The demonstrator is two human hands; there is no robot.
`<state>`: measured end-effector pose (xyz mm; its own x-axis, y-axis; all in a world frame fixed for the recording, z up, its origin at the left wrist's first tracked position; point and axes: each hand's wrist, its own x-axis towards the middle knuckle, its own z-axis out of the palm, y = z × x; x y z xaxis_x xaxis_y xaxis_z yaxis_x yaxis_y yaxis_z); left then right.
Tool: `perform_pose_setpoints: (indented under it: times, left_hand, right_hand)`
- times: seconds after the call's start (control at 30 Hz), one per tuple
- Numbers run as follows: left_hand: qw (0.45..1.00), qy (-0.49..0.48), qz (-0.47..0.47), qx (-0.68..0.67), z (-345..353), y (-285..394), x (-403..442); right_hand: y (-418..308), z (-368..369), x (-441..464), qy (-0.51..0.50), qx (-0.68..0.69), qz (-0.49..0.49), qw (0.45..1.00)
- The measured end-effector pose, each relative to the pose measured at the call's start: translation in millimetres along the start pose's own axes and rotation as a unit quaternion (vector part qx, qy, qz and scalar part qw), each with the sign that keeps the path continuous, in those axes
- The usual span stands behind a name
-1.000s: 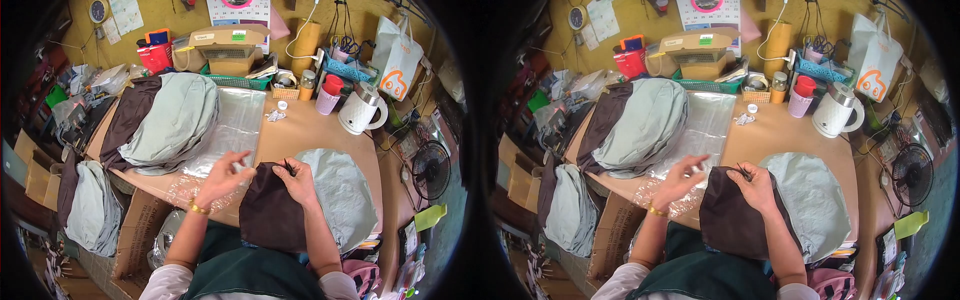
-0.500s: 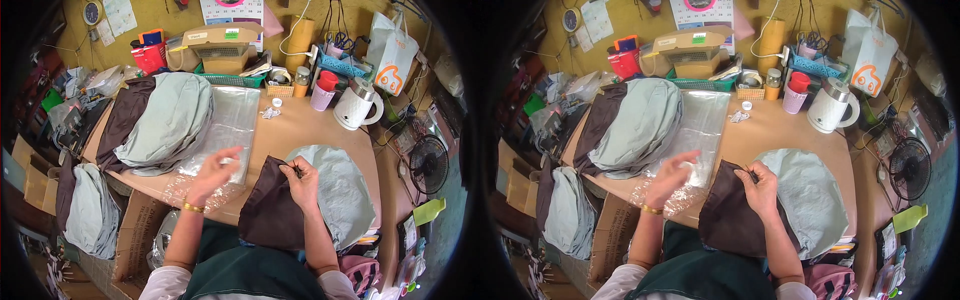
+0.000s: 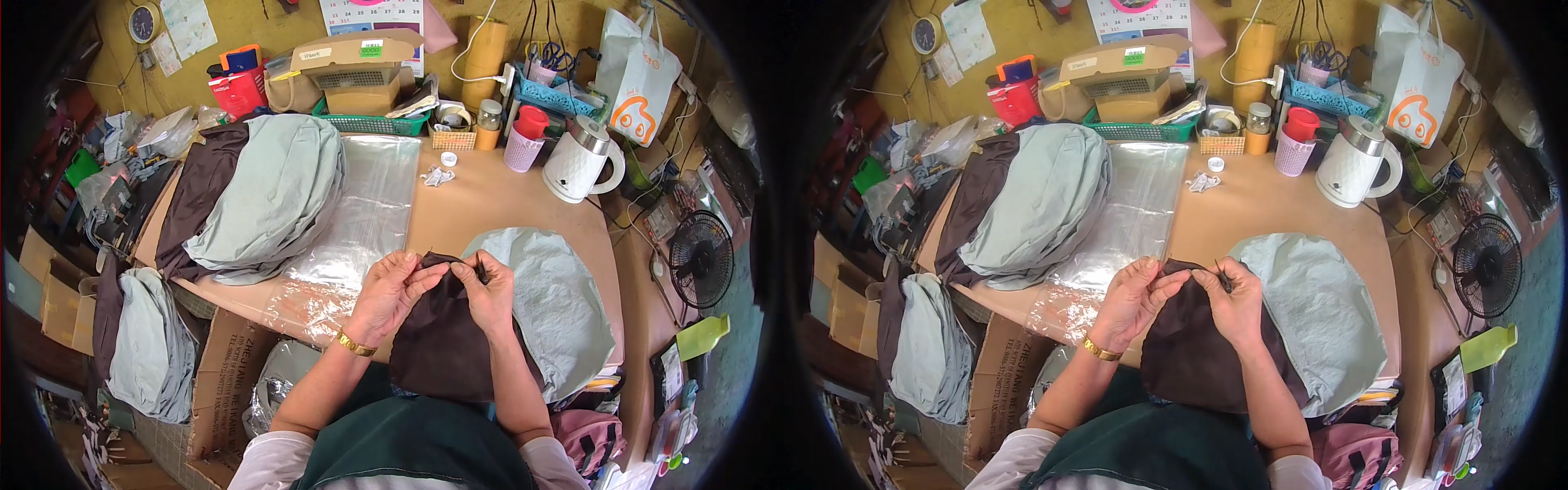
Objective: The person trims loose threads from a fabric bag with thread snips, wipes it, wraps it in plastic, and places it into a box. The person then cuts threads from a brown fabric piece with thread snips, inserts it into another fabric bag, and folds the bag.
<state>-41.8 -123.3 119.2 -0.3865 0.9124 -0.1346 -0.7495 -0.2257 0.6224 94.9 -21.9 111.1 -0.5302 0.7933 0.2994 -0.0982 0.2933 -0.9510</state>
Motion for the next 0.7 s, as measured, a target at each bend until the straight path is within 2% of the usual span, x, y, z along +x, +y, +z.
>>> perform_pose_setpoints:
  times: [0.07,0.13,0.17,0.27,0.3,0.37,0.5,0.7]
  left_hand:
    - [0.999,-0.045,0.009,-0.008,-8.6,1.7,0.9]
    - [0.999,-0.048,0.025,0.001,-5.8,4.9,-0.6]
    - [0.998,-0.052,0.04,0.01,-3.5,6.9,-1.3]
    - [0.997,-0.052,0.056,0.027,4.1,5.9,-2.7]
    - [0.997,-0.052,0.056,0.027,1.4,5.1,-1.8]
    - [0.994,-0.062,0.059,0.065,-4.8,2.4,1.3]
    - [0.991,-0.057,0.066,0.098,0.1,4.2,-0.3]
    - [0.98,-0.071,0.103,0.155,11.5,2.5,-6.1]
  right_hand:
    - [-7.2,2.8,1.3,-0.01,0.004,-0.007,1.0]
    - [-33.0,9.2,-0.6,0.092,-0.135,-0.071,0.984]
    - [-34.6,7.6,-1.0,0.09,-0.134,-0.073,0.984]
    - [-51.6,2.8,-5.2,0.067,-0.327,-0.238,0.912]
    - [-58.3,3.6,-6.3,0.067,-0.327,-0.239,0.912]
    - [-65.4,5.4,-7.9,0.048,-0.413,-0.319,0.852]
    - [-66.6,10.5,-6.2,0.06,-0.419,-0.367,0.828]
    - [-72.3,11.1,-3.6,0.054,-0.445,-0.379,0.81]
